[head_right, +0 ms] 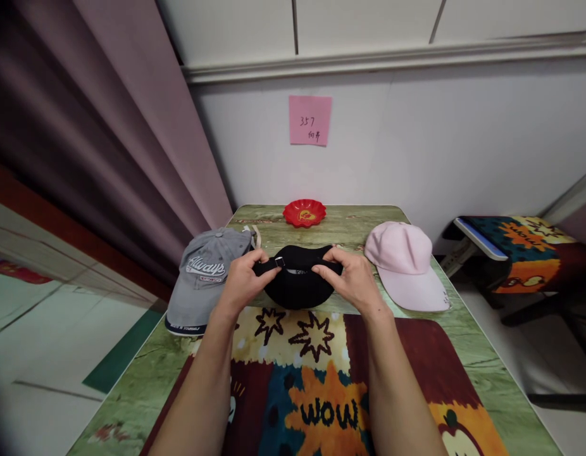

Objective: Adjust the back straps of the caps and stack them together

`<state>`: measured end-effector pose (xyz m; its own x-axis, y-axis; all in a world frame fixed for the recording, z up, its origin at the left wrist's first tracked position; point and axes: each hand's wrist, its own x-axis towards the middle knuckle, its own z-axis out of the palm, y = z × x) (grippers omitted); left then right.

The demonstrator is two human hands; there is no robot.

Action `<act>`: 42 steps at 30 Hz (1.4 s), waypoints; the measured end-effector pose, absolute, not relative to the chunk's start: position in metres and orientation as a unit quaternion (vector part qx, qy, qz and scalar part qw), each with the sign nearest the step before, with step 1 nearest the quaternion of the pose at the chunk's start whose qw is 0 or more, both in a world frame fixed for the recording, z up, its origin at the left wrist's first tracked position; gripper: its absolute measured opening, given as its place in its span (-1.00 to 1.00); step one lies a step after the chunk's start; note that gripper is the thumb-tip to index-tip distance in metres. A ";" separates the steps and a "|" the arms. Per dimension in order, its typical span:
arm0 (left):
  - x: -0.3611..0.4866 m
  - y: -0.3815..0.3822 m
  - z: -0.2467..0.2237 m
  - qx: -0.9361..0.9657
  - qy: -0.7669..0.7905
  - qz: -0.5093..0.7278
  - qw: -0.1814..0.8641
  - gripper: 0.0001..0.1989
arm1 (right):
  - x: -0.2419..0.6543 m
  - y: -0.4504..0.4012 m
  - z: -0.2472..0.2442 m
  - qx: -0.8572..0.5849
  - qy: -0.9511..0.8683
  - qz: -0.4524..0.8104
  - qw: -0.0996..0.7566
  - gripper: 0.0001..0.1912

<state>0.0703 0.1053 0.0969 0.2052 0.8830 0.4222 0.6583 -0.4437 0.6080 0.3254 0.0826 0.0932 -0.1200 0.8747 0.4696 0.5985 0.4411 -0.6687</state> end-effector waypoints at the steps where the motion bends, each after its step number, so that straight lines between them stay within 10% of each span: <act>1: 0.071 0.105 0.097 0.755 0.522 0.370 0.146 -0.79 | 0.325 0.084 0.092 -0.503 -0.728 0.154 0.440 -0.72; 16: 0.086 0.101 0.086 0.725 0.648 0.234 -0.016 -0.84 | 0.328 0.093 0.073 -0.552 -0.700 0.157 0.424 -0.75; 24: 0.052 0.117 0.081 0.724 0.610 0.313 0.072 -0.79 | 0.365 0.089 0.070 -0.483 -0.726 0.304 0.384 -0.62; 33: 0.050 0.117 0.080 0.719 0.628 0.207 0.212 -0.83 | 0.345 0.093 0.072 -0.612 -0.711 0.208 0.276 -0.63; 42: 0.072 0.113 0.081 0.686 0.616 0.349 0.165 -0.87 | 0.335 0.096 0.069 -0.657 -0.654 0.114 0.358 -0.84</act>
